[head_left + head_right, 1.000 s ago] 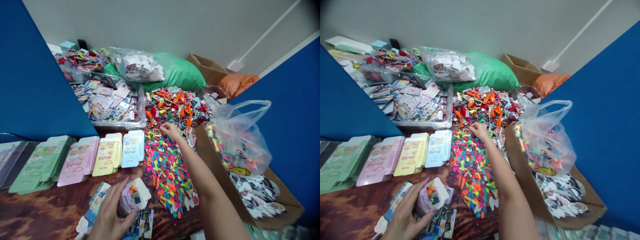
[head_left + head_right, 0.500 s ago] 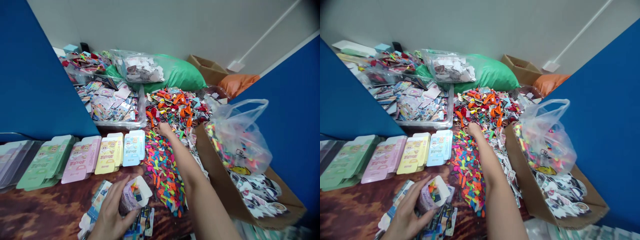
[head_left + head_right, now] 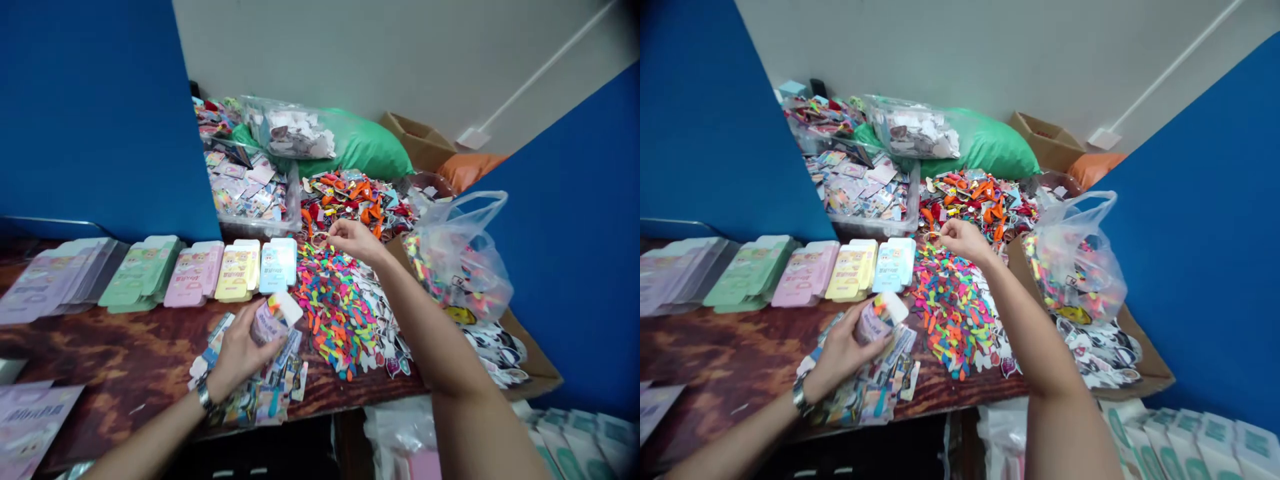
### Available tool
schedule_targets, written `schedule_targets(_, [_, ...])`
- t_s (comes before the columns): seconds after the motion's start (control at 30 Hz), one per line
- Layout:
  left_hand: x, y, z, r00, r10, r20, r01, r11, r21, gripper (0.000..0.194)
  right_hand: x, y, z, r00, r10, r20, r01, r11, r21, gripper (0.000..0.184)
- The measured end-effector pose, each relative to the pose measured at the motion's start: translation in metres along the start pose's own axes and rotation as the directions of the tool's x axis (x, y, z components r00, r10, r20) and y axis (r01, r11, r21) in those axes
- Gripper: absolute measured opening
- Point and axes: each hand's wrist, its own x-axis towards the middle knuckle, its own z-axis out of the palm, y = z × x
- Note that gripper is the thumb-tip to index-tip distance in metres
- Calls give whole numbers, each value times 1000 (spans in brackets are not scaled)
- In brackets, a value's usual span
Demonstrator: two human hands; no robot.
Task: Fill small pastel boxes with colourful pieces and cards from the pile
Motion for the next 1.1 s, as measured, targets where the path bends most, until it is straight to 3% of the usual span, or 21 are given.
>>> schedule_targets(0.1, [4,0,-3,998,-37,-42,37,999,1,65,-31,-35,4,991,-71,113,43,971,235,12])
schedule_targets(0.2, [4,-1,-6,997,-26,-70,28,999,22,63,-57,-61,23,965,-114,238,19,930,368,11])
schedule_targets(0.3, [-2,0,-8,993,13,-114,-7,999,49,63,-76,-72,52,940,-118,320,-20,917,399,7])
schedule_targets(0.37, [-6,0,-9,991,40,-126,-32,998,59,65,-84,-73,69,937,-94,336,-24,944,329,5])
schedule_targets(0.5, [-14,2,-15,989,25,-146,-16,998,65,66,-98,-77,81,956,-103,275,108,994,-5,5])
schedule_targets(0.63, [-19,3,-20,991,9,-132,-2,999,52,70,-110,-83,80,940,-293,173,317,938,-138,8])
schedule_targets(0.77, [-23,4,-23,996,12,-83,-10,999,31,70,-117,-79,90,838,-543,59,544,822,-168,6])
schedule_targets(1.0, [-27,9,-29,997,71,-42,-72,997,-8,75,-125,-75,104,663,-746,54,741,644,-191,27])
schedule_targets(1.03, [-27,10,-30,997,73,-35,-73,997,-16,77,-127,-74,103,651,-758,28,748,635,-192,28])
schedule_targets(1.1, [-29,12,-34,997,75,-27,-76,997,-27,82,-131,-71,100,670,-741,-36,724,664,-189,26])
